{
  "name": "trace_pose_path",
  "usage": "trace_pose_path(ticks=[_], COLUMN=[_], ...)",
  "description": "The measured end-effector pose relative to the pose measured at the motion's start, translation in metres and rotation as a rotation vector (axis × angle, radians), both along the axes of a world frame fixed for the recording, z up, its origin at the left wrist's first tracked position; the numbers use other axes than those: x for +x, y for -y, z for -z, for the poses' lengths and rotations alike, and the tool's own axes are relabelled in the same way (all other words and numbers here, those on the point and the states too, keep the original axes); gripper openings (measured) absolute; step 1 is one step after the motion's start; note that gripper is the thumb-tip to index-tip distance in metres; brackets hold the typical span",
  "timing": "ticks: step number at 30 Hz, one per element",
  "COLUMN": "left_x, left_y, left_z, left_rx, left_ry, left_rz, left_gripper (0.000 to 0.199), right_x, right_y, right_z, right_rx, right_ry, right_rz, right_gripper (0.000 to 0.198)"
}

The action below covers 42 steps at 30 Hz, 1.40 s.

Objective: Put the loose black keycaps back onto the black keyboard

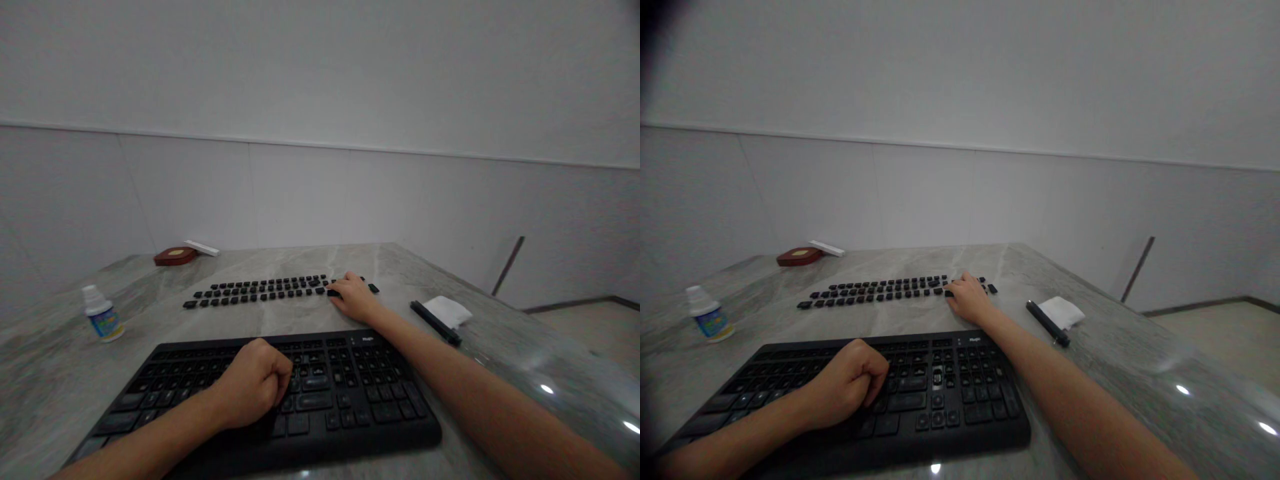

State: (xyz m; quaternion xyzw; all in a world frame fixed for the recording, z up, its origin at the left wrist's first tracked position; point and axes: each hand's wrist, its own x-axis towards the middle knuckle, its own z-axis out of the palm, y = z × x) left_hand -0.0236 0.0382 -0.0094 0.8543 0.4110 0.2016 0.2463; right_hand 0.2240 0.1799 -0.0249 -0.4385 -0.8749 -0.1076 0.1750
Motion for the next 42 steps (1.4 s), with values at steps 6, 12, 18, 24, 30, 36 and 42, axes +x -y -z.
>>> trace_pose_path(ticks=[6, 12, 18, 24, 30, 36, 42], left_x=[0.000, -0.001, 0.000, 0.000, 0.002, 0.002, 0.003], left_y=[0.000, 0.001, 0.003, 0.008, 0.013, 0.011, 0.014], left_z=[0.000, -0.001, 0.002, 0.009, 0.009, 0.007, 0.005], left_rx=[0.021, 0.033, 0.111, 0.354, 0.555, 0.593, 0.659], left_ry=[-0.006, -0.019, -0.052, -0.153, -0.204, -0.192, -0.192], left_rz=[-0.002, 0.004, 0.015, 0.045, 0.061, 0.068, 0.071], left_gripper=[0.018, 0.018, 0.015, 0.012, 0.015, 0.019, 0.021], right_x=[0.000, 0.001, -0.010, -0.006, 0.010, 0.013, 0.020], right_y=[-0.002, -0.001, 0.015, 0.091, 0.126, 0.125, 0.126], right_z=[0.001, -0.001, -0.022, -0.033, -0.021, -0.026, -0.029], right_rx=[-0.013, -0.052, -0.096, -0.514, -0.493, -0.362, -0.360], right_ry=[-0.033, -0.129, -0.356, -0.646, -0.575, -0.456, -0.339], right_rz=[-0.033, -0.071, -0.011, -0.126, 0.020, -0.150, -0.307], right_gripper=[0.026, 0.021, 0.026, 0.009, 0.010, 0.017, 0.031])
